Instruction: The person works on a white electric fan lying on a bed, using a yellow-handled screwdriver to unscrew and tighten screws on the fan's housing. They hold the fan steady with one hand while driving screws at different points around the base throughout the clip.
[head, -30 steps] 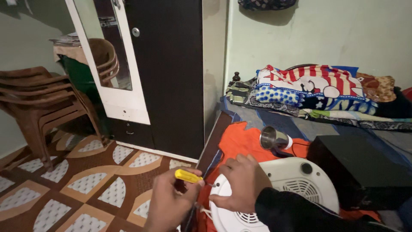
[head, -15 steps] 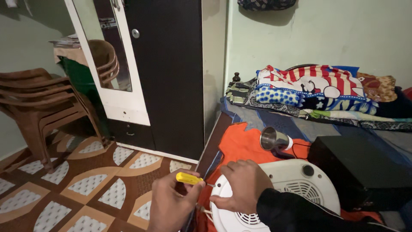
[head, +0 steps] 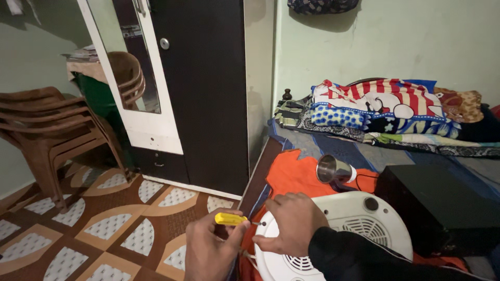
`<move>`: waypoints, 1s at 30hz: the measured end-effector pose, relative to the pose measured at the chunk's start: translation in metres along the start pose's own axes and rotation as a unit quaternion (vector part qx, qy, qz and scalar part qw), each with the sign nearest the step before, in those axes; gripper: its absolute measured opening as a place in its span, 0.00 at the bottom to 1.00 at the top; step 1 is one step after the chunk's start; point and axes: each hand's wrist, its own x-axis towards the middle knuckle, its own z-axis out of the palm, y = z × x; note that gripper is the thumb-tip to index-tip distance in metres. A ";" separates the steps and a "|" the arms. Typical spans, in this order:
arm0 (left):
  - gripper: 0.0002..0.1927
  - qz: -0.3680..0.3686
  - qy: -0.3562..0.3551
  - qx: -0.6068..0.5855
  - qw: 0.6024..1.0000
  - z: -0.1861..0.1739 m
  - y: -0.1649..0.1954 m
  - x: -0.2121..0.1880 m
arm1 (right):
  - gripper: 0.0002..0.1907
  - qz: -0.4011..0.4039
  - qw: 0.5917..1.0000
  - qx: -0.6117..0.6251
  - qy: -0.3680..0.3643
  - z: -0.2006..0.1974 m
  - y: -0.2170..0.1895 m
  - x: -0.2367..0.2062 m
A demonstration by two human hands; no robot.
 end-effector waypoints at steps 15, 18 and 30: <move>0.12 0.012 -0.020 0.027 0.999 0.000 0.001 -0.001 | 0.41 -0.013 1.000 -0.001 0.023 0.001 -0.004 0.001; 0.13 0.084 -0.019 -0.004 0.996 0.000 0.002 -0.002 | 0.40 -0.006 1.000 0.001 0.013 0.001 -0.004 0.001; 0.28 0.058 -0.070 0.240 0.966 0.009 0.004 0.000 | 0.38 0.003 1.000 -0.003 -0.011 -0.003 -0.007 0.004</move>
